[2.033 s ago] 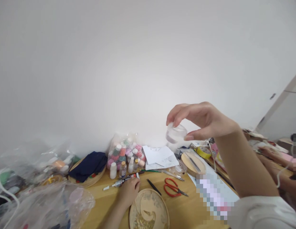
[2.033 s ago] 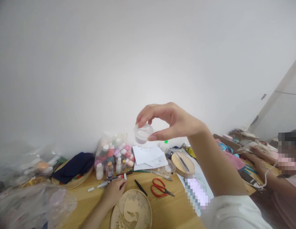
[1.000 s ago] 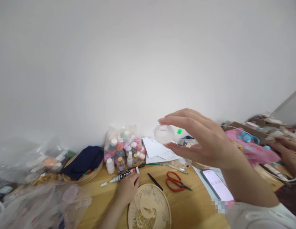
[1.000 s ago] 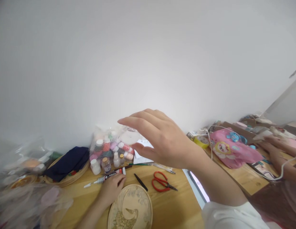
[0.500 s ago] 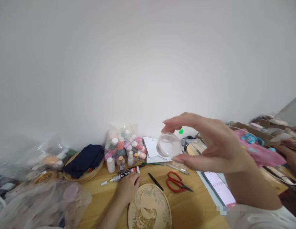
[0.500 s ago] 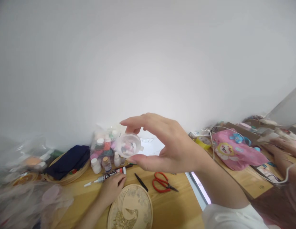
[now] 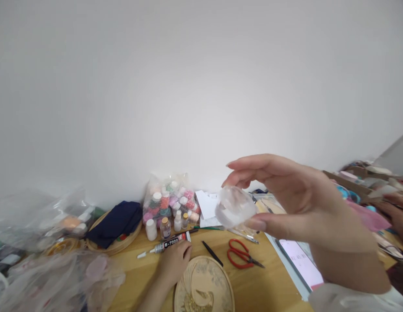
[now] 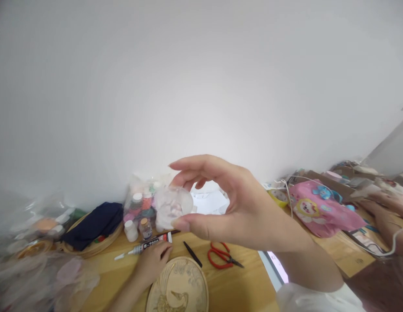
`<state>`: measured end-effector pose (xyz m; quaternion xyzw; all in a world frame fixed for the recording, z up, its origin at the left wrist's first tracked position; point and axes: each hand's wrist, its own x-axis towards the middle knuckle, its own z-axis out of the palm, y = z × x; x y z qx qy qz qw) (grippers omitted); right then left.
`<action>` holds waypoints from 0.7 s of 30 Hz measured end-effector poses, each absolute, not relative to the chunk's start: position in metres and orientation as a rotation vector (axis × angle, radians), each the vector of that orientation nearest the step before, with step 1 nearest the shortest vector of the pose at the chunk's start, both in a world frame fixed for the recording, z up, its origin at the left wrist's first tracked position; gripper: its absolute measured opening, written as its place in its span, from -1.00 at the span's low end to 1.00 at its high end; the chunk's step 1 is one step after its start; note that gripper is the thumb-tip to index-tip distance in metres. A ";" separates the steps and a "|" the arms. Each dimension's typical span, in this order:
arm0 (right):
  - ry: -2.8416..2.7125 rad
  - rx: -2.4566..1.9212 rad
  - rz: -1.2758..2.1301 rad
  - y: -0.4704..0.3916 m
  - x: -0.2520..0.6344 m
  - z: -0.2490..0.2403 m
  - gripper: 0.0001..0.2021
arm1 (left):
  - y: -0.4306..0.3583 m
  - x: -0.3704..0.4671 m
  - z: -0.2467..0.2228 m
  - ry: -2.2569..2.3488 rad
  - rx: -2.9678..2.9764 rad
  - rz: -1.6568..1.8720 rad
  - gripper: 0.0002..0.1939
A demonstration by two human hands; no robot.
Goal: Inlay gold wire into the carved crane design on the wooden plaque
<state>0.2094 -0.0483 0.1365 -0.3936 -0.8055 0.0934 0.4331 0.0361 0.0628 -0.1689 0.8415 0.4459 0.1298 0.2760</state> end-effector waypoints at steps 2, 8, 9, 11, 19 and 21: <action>-1.998 -0.996 0.044 -0.046 0.210 0.135 -0.45 | 0.063 0.036 -0.170 1.204 2.259 0.348 -0.72; -1.933 -0.998 -0.523 -0.041 0.207 0.127 -0.39 | 0.065 0.037 -0.173 1.197 2.263 0.342 -0.71; -1.933 -0.996 -0.584 -0.041 0.206 0.128 -0.41 | 0.065 0.037 -0.173 1.197 2.264 0.340 -0.71; -1.937 -1.005 -0.691 -0.041 0.204 0.131 -0.48 | 0.065 0.037 -0.173 1.199 2.265 0.334 -0.71; -1.891 -0.929 -0.855 -0.038 0.199 0.140 -0.54 | 0.064 0.038 -0.174 1.211 2.265 0.338 -0.71; -1.869 -0.898 -0.879 -0.036 0.198 0.142 -0.51 | 0.064 0.039 -0.177 1.216 2.268 0.338 -0.71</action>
